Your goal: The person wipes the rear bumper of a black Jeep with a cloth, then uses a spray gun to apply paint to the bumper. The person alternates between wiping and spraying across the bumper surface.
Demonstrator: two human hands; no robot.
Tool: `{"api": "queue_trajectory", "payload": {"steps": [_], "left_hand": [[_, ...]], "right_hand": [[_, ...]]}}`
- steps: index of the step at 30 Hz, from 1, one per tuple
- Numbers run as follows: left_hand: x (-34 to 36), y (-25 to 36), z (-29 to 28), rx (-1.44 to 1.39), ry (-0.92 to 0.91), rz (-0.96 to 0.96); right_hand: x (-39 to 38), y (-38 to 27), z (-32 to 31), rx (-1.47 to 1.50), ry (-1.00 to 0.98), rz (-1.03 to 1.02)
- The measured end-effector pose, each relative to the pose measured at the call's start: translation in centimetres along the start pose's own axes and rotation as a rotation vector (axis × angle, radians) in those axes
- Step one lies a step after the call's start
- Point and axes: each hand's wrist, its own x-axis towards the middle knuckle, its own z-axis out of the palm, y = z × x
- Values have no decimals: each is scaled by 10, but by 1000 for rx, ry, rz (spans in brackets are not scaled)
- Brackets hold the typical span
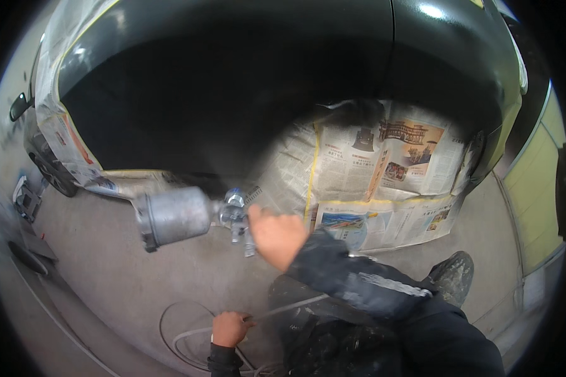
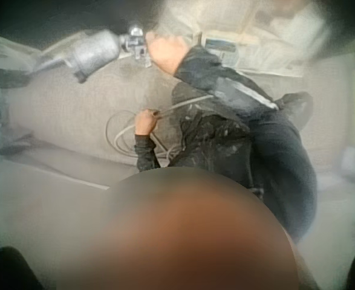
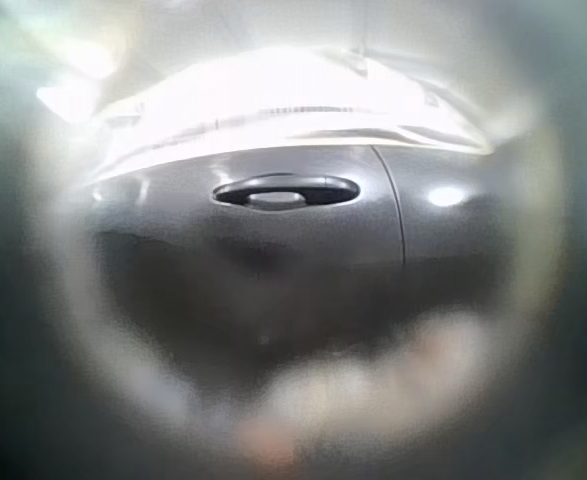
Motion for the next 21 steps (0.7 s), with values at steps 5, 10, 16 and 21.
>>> {"api": "queue_trajectory", "payload": {"steps": [5, 10, 16, 21], "left_hand": [[-9, 9, 1, 41, 2, -9], [-5, 13, 8, -59, -25, 59], [16, 4, 12, 75, -67, 99], [24, -18, 21, 77, -65, 65]], "right_hand": [[-6, -7, 127, 104, -464, -106], [-12, 2, 124, 162, -539, -210], [-13, 46, -47, 95, -202, 102], [-63, 80, -204, 288, 429, 115]]}}
